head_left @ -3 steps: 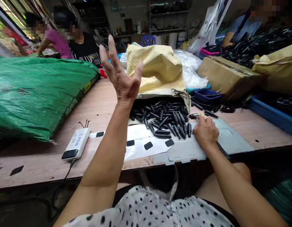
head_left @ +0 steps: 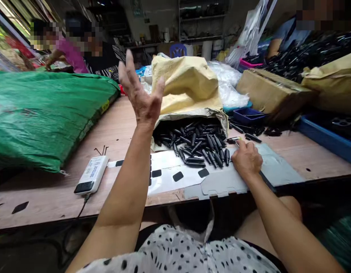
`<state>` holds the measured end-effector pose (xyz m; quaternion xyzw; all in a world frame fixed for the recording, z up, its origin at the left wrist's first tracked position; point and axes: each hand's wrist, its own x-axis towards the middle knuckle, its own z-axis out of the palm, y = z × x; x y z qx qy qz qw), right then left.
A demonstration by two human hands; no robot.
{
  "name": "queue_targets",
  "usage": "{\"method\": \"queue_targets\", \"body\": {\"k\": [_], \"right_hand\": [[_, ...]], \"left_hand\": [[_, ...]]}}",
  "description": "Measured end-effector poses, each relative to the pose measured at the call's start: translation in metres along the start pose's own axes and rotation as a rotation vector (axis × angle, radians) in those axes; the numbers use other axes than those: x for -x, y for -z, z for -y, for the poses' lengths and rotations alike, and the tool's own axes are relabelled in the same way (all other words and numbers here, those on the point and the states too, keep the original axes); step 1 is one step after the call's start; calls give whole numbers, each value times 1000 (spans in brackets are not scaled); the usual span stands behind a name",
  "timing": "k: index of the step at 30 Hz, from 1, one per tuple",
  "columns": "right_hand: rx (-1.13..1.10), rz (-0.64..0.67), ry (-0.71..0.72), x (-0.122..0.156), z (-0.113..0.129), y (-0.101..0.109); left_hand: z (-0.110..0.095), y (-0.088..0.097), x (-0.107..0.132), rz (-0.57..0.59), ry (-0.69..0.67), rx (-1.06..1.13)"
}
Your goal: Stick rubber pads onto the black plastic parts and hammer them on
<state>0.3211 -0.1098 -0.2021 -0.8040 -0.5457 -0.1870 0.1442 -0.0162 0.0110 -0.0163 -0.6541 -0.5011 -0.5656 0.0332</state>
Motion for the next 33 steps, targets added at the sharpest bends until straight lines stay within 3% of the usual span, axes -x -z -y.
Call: {"method": "queue_targets", "body": {"k": [3, 7, 9, 14, 16, 18, 21, 23, 25, 27, 30, 33], "right_hand": [[-2, 14, 1, 0, 1, 2], [-14, 35, -3, -2, 2, 5], [-14, 40, -1, -2, 3, 5], [-7, 35, -3, -2, 3, 6], [-10, 35, -1, -2, 3, 6], [-11, 37, 7, -2, 3, 6], [-6, 33, 14, -2, 3, 6], [-4, 30, 10, -2, 3, 6], [-5, 28, 7, -2, 2, 5], [-5, 31, 10, -2, 2, 5], [-11, 33, 11, -3, 2, 5], [-22, 35, 3, -3, 2, 7]], "left_hand": [[36, -1, 39, -94, 260, 11], [76, -12, 113, -22, 850, 33], [80, -26, 136, 22, 903, 74], [58, -53, 141, 81, 776, 110], [48, -50, 138, 100, 786, 33], [36, -40, 135, 40, 754, -138], [9, -34, 127, -73, 496, -355], [-13, -42, 116, 93, 261, -316], [-33, -60, 105, 412, 56, -278], [-46, -82, 96, 629, -79, -323], [-56, -111, 94, 797, -184, -437], [-62, -127, 99, 866, -160, -530]]}}
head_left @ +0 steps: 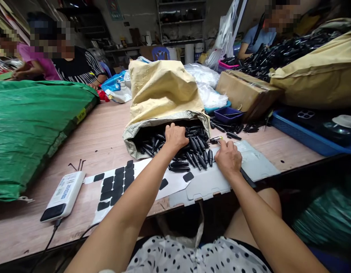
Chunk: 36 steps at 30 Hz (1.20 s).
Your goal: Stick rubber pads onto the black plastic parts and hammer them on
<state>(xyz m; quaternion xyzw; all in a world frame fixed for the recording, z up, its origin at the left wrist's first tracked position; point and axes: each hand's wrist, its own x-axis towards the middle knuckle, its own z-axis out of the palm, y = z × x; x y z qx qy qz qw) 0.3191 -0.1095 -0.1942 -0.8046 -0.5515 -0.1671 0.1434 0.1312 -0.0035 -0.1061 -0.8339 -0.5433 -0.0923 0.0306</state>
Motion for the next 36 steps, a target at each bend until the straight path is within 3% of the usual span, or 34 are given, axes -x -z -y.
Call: {"method": "queue_targets", "body": {"k": [4, 8, 12, 14, 17, 18, 21, 22, 24, 26, 30, 33, 36], "right_hand": [[-4, 14, -12, 0, 2, 3], [-23, 32, -25, -1, 2, 1], [-79, 47, -24, -2, 0, 10], [-136, -21, -29, 4, 3, 26], [-378, -108, -71, 30, 20, 61], [-542, -38, -56, 42, 28, 72], [-1108, 489, 41, 79, 56, 93], [-1198, 590, 30, 89, 64, 95], [-1260, 684, -4, 103, 73, 94], [-1232, 691, -27, 106, 74, 91], [-1200, 749, 58, 98, 60, 94], [-1360, 985, 115, 93, 50, 103], [-1536, 1234, -66, 93, 42, 108]], "left_hand": [[-7, 6, -2, 49, 236, 84], [8, 28, 15, -90, 451, 300], [21, 40, 75, -273, 446, 661], [17, 36, 117, -338, 390, 852], [1, 20, 175, -455, 358, 956], [-6, 13, 190, -486, 367, 960], [-24, -6, 221, -501, 358, 935], [-28, -10, 227, -473, 334, 920], [-33, -16, 235, -364, 267, 909], [-32, -15, 240, -274, 207, 881], [-18, -3, 238, -311, -2, 626], [-3, 2, 229, -229, -221, 528], [6, -2, 223, -169, -217, 566]]}}
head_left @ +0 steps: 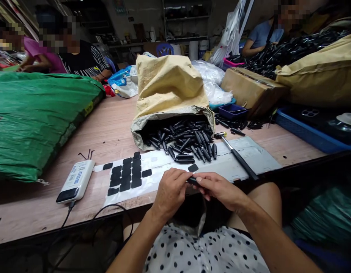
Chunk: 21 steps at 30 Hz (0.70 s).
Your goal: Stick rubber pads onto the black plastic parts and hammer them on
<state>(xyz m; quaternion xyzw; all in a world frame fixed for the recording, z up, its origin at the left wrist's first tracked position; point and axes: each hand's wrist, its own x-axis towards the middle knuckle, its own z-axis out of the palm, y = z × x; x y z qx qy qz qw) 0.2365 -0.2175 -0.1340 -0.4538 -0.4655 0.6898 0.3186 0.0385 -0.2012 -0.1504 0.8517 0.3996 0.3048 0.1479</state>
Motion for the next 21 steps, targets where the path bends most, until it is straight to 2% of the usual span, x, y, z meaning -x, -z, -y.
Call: {"method": "queue_targets", "body": {"k": [2, 4, 6, 10, 12, 21], "right_hand": [[-123, -34, -45, 4, -2, 4], [-138, -74, -41, 8, -6, 8], [-35, -96, 0, 10, -11, 10], [291, -174, 199, 11, -20, 6], [375, -211, 272, 11, -22, 2], [691, -145, 377, 17, -22, -1]], "left_hand": [[4, -1, 2, -3, 59, 22], [5, -2, 6, 9, 98, 27], [4, -2, 10, 33, 121, 39], [0, 0, 15, 85, 149, 75], [0, 1, 16, 89, 146, 95], [-6, 2, 21, 100, 75, 3]]}}
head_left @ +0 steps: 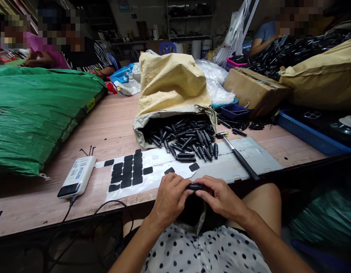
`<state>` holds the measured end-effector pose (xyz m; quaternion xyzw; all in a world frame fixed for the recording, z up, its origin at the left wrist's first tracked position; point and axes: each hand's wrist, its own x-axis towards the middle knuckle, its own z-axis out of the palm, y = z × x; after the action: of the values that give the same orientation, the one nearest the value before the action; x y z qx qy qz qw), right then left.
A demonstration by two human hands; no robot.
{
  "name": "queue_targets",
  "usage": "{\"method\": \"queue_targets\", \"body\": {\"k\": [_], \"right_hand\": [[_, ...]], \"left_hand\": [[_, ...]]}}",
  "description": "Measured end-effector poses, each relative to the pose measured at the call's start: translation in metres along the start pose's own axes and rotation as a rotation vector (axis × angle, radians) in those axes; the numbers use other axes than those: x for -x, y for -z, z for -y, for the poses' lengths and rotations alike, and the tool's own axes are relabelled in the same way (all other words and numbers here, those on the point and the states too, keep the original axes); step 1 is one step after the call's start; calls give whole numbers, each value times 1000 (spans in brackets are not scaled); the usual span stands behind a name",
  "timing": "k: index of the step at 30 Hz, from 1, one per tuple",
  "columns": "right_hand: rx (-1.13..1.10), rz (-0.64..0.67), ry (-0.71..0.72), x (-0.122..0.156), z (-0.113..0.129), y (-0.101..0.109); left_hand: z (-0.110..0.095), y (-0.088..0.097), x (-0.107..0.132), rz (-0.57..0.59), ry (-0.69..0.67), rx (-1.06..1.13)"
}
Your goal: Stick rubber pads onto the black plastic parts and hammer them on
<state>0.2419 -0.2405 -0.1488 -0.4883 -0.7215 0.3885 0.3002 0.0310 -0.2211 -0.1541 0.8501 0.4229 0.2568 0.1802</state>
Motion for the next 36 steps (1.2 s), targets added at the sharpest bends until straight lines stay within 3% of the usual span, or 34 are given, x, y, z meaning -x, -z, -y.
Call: {"method": "queue_targets", "body": {"k": [12, 16, 21, 25, 29, 36], "right_hand": [[449, 40, 128, 3, -8, -5], [479, 21, 176, 4, -7, -8], [486, -97, 311, 9, -10, -17], [471, -168, 371, 12, -11, -19], [342, -145, 322, 9, -10, -14], [90, -30, 92, 7, -6, -9]], "left_hand": [[-1, -3, 6, 14, -4, -57], [-8, -7, 9, -45, -4, -97], [-21, -17, 14, -191, 35, -48], [-23, -20, 18, -234, 16, 19], [-18, -14, 17, -175, 42, 76], [-12, -6, 12, -83, 98, 56]]}}
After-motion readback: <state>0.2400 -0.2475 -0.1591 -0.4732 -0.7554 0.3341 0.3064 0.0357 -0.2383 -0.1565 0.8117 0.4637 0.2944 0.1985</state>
